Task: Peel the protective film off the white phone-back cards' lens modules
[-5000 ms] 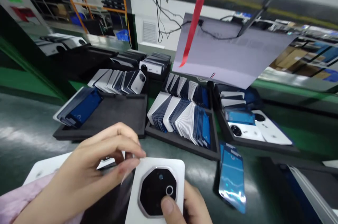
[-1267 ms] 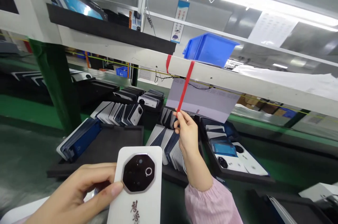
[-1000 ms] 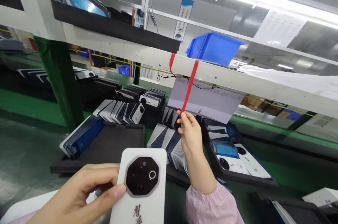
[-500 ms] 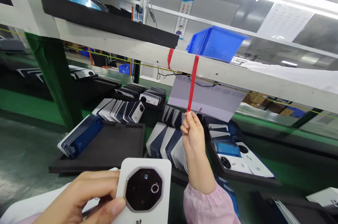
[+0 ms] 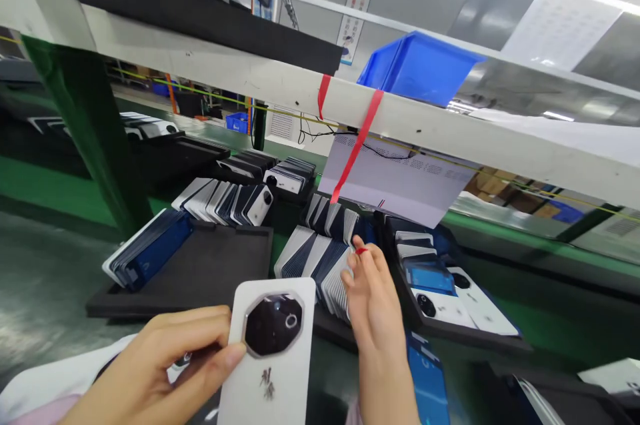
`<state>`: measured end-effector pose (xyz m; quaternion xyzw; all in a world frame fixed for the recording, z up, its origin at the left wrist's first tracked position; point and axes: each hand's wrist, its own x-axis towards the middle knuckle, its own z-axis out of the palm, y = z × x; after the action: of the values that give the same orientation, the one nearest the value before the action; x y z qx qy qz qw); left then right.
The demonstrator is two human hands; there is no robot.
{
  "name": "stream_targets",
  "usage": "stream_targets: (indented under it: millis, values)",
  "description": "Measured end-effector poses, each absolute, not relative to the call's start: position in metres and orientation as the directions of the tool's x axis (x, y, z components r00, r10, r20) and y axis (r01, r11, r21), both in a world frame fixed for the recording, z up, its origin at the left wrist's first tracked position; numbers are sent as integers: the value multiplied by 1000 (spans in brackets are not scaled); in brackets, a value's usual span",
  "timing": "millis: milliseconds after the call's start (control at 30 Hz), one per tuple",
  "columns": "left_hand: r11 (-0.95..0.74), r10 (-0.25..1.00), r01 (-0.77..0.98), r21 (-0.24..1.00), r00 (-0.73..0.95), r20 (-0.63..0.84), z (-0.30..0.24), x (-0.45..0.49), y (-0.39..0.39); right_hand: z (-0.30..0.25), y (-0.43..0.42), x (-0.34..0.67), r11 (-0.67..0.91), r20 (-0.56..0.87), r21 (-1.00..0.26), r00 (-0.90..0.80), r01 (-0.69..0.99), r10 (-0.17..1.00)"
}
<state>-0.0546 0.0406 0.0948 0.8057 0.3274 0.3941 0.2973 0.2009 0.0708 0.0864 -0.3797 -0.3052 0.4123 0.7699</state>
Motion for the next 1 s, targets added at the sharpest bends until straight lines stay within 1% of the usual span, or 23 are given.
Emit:
stream_targets:
  millis: [33,100,200,267,400,533,600,800,1000]
  values:
    - [-620,754,325,714,498,428,95,-53,44,94,58,196,375,171,-842,467,-389,868]
    - [-641,752,392,660,491,439,96,-51,48,105,35,186,323,164,-878,411,-354,897]
    - [-685,727,457,567,464,505,93,-46,48,108,15,169,285,211,-941,344,-180,915]
    - [-716,697,490,498,458,552,89,-43,45,104,12,159,288,238,-949,308,-129,921]
    - [-760,628,532,374,449,636,86,-36,39,96,17,143,300,231,-918,267,-259,936]
    - [-796,555,521,309,422,717,90,-31,36,94,21,136,291,204,-902,277,-319,939]
    - [-798,539,523,298,400,741,92,-29,35,93,22,136,282,190,-897,279,-341,941]
    - [-794,537,539,282,405,740,89,-29,35,91,23,132,249,160,-893,255,-374,954]
    - [-795,538,551,255,446,715,79,-28,33,101,20,124,187,28,-865,329,-466,944]
